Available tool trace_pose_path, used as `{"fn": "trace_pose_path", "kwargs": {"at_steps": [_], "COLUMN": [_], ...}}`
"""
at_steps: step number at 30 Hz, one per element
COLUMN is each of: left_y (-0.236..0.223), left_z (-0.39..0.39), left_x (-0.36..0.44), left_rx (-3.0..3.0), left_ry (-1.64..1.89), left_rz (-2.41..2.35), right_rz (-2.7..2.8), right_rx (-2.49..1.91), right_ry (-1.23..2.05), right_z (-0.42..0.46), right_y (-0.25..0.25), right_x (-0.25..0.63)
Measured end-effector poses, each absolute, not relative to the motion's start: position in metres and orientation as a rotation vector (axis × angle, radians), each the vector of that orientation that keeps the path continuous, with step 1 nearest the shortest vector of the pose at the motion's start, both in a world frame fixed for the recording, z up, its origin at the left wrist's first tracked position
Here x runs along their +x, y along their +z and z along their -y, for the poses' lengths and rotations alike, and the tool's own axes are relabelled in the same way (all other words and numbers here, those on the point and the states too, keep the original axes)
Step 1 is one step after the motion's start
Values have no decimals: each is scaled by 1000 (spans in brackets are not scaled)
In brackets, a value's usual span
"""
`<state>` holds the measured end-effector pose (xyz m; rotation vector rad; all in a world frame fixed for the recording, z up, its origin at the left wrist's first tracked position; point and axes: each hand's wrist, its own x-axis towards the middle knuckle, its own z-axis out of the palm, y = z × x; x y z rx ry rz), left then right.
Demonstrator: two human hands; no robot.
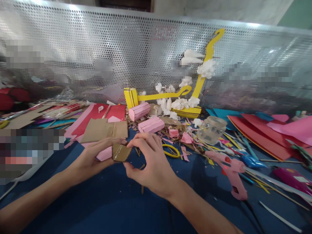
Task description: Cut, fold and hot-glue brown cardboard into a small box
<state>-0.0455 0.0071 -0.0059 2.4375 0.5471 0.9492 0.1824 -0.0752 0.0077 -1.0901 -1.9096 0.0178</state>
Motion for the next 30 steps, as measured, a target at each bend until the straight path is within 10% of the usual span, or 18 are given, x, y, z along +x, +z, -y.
{"fn": "trace_pose_path", "kwargs": {"at_steps": [30], "left_y": [-7], "left_z": [-9], "left_x": [-45], "left_rx": [2487], "left_ry": [969], "left_rz": [-551], "right_rz": [1907], "right_rx": [-1132], "right_ry": [-48], "right_z": [76], "right_y": [7], "right_x": [180]}}
